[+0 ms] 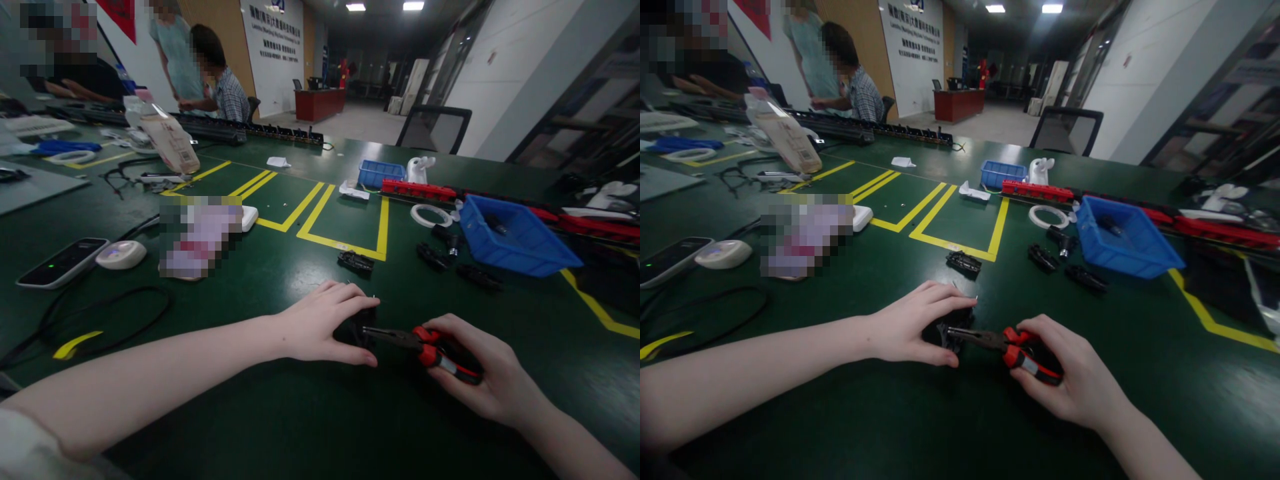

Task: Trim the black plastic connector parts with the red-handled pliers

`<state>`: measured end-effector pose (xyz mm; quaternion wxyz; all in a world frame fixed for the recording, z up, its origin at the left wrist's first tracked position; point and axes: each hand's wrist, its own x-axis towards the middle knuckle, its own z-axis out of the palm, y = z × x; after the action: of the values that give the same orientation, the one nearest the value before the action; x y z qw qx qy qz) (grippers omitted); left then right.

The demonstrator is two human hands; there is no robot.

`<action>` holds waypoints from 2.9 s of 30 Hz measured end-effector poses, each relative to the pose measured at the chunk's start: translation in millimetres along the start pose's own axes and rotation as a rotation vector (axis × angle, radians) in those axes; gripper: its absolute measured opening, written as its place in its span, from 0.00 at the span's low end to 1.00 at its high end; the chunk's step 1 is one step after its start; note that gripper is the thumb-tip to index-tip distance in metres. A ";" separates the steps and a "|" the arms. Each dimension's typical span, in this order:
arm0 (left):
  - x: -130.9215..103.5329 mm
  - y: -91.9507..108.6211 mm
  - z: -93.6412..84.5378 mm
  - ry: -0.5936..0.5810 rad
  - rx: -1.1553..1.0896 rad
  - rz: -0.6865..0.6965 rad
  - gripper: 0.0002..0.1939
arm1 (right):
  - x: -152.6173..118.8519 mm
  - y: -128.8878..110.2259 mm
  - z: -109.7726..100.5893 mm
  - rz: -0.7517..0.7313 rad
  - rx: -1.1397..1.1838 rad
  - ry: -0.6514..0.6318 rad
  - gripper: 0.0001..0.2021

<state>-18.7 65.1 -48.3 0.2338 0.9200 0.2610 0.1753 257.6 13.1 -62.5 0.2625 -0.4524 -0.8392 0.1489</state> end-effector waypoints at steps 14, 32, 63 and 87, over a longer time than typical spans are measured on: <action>0.8 1.3 -0.2 -0.009 0.021 0.002 0.38 | 1.1 -2.1 -0.9 -0.006 -0.002 -0.016 0.15; -0.4 0.7 -1.5 -0.012 -0.006 -0.004 0.37 | 0.7 -1.3 -0.3 -0.015 -0.023 -0.009 0.15; 1.7 -1.5 0.0 -0.060 -0.024 -0.019 0.35 | 5.5 0.8 -5.3 -0.082 -0.054 -0.100 0.16; 1.4 1.0 -2.4 -0.026 0.015 0.024 0.35 | 0.5 3.7 1.7 -0.038 0.010 -0.005 0.15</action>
<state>-18.3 65.9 -45.5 0.2281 0.9272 0.2479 0.1640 258.9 15.5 -65.6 0.2655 -0.4347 -0.8476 0.1490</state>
